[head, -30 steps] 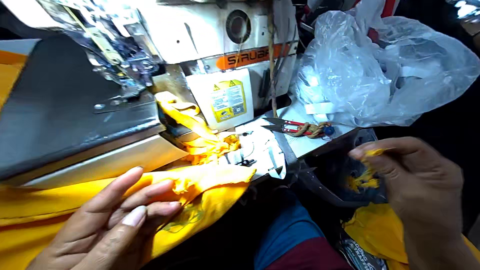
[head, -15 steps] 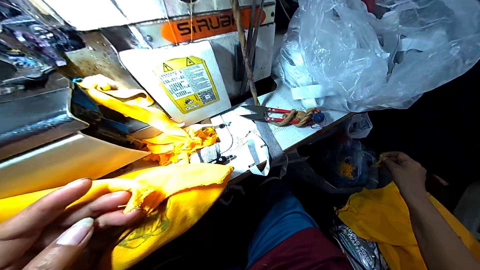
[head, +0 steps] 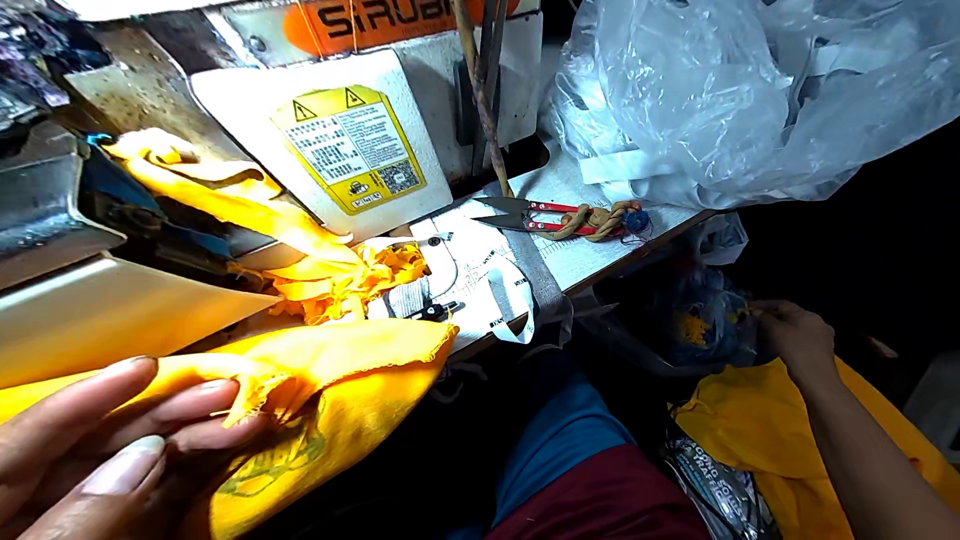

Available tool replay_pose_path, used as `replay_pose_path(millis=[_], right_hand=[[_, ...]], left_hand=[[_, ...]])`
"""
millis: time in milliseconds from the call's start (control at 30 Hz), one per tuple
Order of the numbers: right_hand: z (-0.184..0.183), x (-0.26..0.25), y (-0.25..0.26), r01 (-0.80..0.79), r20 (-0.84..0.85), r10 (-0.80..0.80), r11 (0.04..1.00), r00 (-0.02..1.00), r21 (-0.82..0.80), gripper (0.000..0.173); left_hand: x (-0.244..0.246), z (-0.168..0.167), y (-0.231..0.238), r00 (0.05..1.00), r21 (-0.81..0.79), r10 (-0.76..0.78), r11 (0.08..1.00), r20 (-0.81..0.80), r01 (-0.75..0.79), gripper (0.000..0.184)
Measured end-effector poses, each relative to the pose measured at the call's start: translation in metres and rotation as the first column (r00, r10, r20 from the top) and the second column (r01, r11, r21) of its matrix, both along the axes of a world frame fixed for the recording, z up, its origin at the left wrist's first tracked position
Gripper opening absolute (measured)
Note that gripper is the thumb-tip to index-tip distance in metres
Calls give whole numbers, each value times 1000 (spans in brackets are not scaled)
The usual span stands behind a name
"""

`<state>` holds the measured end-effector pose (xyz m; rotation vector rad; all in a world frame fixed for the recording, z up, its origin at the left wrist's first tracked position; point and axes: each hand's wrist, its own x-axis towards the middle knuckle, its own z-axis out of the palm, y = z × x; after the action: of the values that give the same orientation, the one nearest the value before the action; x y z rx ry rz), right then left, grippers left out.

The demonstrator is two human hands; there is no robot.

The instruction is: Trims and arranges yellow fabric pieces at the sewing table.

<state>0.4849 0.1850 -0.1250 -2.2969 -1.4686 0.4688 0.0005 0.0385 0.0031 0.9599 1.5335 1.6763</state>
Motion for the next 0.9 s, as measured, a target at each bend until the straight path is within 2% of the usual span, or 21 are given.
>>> replay_pose_path(millis=[100, 200, 400, 533, 633, 733, 833, 900], right_hand=[[0, -2, 1, -3, 13, 3, 1000, 1000, -26, 23], [-5, -2, 6, -19, 45, 22, 998, 999, -66, 23], [-13, -4, 14, -68, 132, 100, 971, 986, -228, 32], [-15, -3, 18, -71, 143, 106, 971, 984, -228, 30], [-12, -4, 17, -54, 105, 69, 988, 992, -141, 24], [0, -11, 9, -47, 5, 47, 998, 999, 52, 25], [22, -36, -6, -154, -112, 197, 938, 974, 310, 34], [33, -65, -17, -271, -113, 378, 812, 919, 516, 35]], left_hand=[[-3, 0, -1, 999, 3, -39, 999, -21, 39, 29], [-7, -6, -3, 999, 38, -42, 998, 32, 40, 29], [-20, -19, -9, 996, 24, -84, 996, -7, 84, 31], [-25, -24, -9, 996, 47, -87, 995, 8, 86, 31], [-27, -23, -10, 996, 51, -92, 994, 15, 92, 32], [-22, -20, -9, 994, 60, -108, 992, -1, 108, 32], [-25, -23, -11, 985, 97, -152, 982, -79, 159, 35], [-24, -25, -10, 982, 137, -150, 977, -116, 165, 36]])
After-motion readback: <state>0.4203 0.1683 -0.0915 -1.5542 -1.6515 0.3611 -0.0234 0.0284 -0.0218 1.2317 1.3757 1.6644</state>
